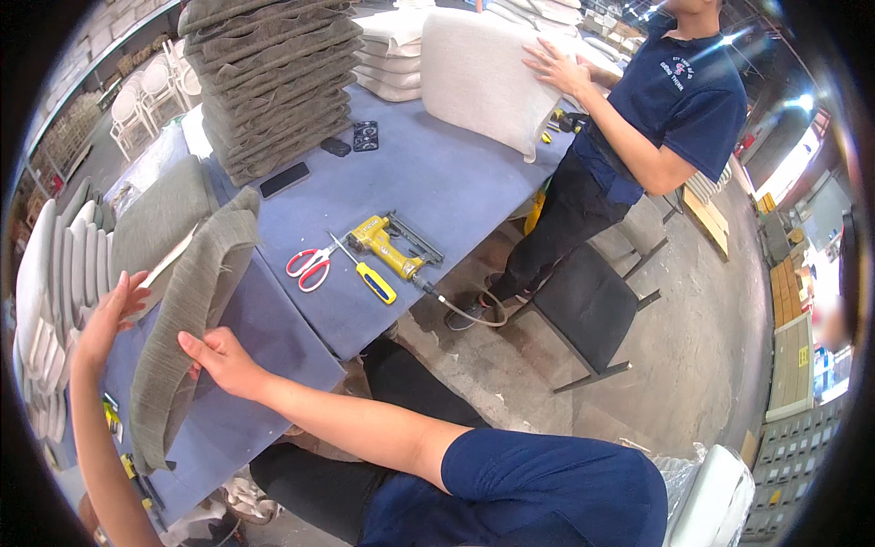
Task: The person covers a cushion with green fabric, smooths it, and secures it using a staple gun. They trim excess fabric with a seam ripper and scissors, then continue stapling the fabric around the edges. The finished cushion is placed on a stack of completed cushions.
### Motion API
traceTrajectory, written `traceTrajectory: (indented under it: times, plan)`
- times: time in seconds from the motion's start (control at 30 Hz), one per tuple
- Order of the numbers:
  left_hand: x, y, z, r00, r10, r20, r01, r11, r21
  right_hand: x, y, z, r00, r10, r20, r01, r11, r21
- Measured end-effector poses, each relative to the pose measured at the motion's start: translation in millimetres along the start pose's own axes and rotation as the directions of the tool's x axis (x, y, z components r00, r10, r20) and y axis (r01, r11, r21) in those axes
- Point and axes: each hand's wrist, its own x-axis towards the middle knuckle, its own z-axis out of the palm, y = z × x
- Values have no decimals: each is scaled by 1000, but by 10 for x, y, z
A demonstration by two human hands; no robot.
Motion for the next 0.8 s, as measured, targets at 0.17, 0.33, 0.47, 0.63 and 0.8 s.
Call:
traceTrajectory:
  times: [0.17, 0.33, 0.47, 0.63, 0.8]
  plan:
    - [-76, 264, 708, 913, 328, 244, -208, 887, -412, -168, 110, -295, 1000, -6, -13, 6, 1000, -24]
    - [150, 252, 592, 903, 423, 74, -345, 818, -461, -380, 161, -429, 999, 30, 15, -28, 995, -92]
    - [207, 121, 1100, 950, 233, 206, -234, 972, -22, -574, 107, -536, 996, 10, 90, -6, 999, -38]
    - [712, -101, 1692, 948, 306, 83, -293, 947, -134, -964, 166, -805, 994, 112, 17, -110, 990, -85]
    - [771, -724, 1784, 991, 121, -65, -120, 992, 26, -1222, 106, -1139, 937, 349, 7, -344, 927, -151]
